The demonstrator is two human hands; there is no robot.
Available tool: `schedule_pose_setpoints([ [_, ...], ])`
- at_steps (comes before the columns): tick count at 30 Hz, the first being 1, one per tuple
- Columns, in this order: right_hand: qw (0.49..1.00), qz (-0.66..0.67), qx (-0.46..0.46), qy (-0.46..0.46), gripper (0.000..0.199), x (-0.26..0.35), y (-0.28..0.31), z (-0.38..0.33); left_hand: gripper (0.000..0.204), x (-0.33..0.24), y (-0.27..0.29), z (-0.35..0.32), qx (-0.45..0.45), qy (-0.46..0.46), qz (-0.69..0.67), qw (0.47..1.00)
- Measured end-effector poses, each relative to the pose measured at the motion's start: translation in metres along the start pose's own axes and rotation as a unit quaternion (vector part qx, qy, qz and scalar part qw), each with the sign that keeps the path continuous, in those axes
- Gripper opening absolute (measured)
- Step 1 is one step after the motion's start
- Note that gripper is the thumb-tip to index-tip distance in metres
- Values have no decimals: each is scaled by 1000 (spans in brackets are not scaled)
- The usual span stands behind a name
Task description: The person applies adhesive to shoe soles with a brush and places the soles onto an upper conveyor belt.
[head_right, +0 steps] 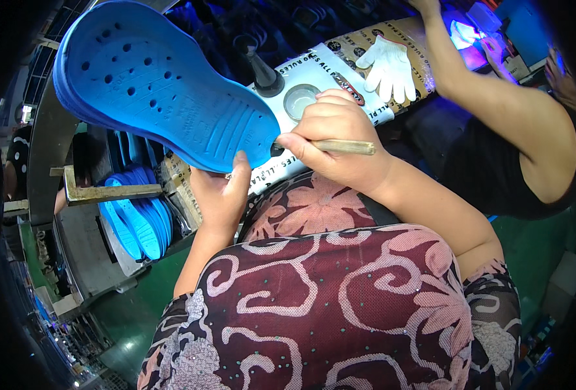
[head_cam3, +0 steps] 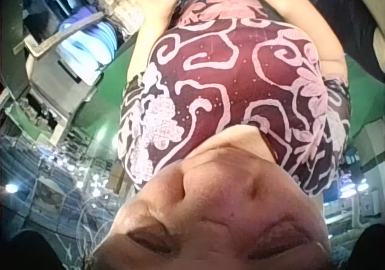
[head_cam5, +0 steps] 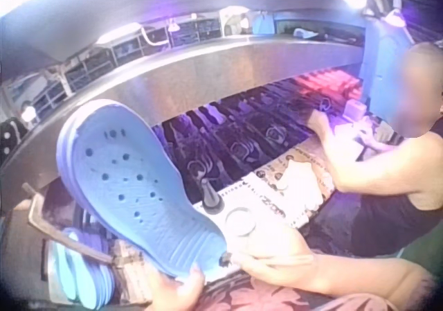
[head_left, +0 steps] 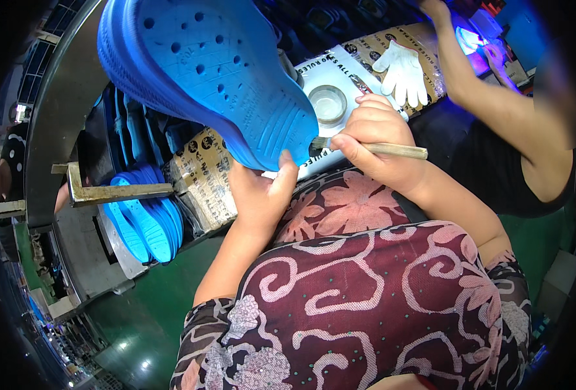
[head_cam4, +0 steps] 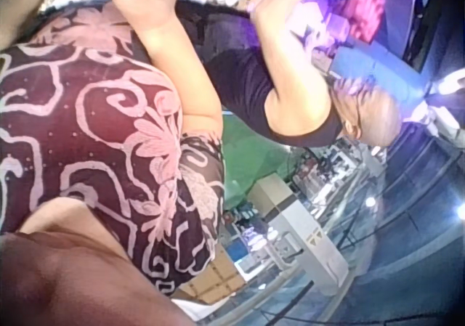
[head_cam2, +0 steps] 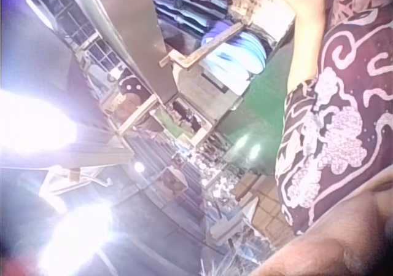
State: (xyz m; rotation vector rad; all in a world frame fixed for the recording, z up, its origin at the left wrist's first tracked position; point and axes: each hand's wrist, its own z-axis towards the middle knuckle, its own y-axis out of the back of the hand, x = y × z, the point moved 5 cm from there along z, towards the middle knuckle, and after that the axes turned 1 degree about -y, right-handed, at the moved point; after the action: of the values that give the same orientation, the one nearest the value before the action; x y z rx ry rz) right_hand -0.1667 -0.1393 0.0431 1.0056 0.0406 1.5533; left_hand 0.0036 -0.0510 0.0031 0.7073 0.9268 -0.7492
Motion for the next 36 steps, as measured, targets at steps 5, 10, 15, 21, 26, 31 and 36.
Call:
schedule_pose_setpoints([
  [5,999,16,2,-38,25,-4,9,-3,25,-3,1,1,-17,-13,-8,1000],
  [10,1000,-5,-6,2,21,3,-1,2,18,-4,-4,1,-1,-47,-7,999],
  [15,999,-4,35,-11,18,1,2,-3,18,-7,-3,2,-6,-111,-12,994],
  [21,996,80,-11,-34,23,-4,1,1,21,-11,-7,4,-14,-119,-9,993],
  [26,996,71,6,-44,24,-5,4,-1,21,-11,-5,5,-4,-124,-7,992],
  [31,991,102,-27,-81,24,-8,5,0,25,-10,-4,6,-21,-39,-14,999],
  [36,995,58,-6,-83,24,-7,5,-2,27,-10,-4,7,-28,-40,-6,999],
])
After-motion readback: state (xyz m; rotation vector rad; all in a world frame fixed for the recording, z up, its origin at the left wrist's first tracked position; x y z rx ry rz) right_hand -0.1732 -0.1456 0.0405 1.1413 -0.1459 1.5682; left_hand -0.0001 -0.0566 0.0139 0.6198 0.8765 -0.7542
